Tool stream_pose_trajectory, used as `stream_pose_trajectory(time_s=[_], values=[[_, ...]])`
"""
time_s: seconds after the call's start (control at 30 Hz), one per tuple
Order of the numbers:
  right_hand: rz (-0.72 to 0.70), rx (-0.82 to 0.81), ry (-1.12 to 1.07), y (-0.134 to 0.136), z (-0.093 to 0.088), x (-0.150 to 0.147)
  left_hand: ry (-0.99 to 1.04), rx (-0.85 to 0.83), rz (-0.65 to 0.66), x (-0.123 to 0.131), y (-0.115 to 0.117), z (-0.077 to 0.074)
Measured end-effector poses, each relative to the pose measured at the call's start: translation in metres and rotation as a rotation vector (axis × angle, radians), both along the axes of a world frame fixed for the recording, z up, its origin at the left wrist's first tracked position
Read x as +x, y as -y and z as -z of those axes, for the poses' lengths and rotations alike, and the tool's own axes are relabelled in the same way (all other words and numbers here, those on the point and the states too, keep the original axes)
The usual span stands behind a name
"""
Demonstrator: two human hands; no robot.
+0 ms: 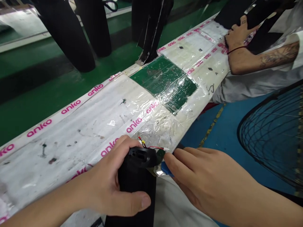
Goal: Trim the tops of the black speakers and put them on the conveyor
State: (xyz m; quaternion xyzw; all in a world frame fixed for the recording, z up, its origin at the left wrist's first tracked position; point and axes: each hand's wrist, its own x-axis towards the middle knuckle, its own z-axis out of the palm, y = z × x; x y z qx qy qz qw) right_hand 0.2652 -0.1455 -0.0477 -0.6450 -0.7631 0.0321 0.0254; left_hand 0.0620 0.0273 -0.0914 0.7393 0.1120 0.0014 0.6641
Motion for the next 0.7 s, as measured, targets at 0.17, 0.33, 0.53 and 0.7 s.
stream_pose_trajectory(time_s=[0.17, 0.33, 0.53, 0.7], values=[[-0.015, 0.002, 0.016, -0.0002, 0.0003, 0.0007, -0.023, -0.024, 0.015, -0.0001, -0.0011, -0.0008], [-0.018, -0.016, 0.004, 0.0008, 0.0005, 0.0009, -0.022, -0.028, 0.032, 0.001, -0.0027, -0.0027], [-0.009, -0.01, -0.022, 0.0041, 0.0015, 0.0011, -0.041, -0.056, 0.028, 0.0033, -0.003, -0.0018], [0.002, -0.016, 0.005, 0.0027, -0.0004, 0.0004, -0.039, -0.023, 0.04, 0.0014, -0.0037, -0.0028]])
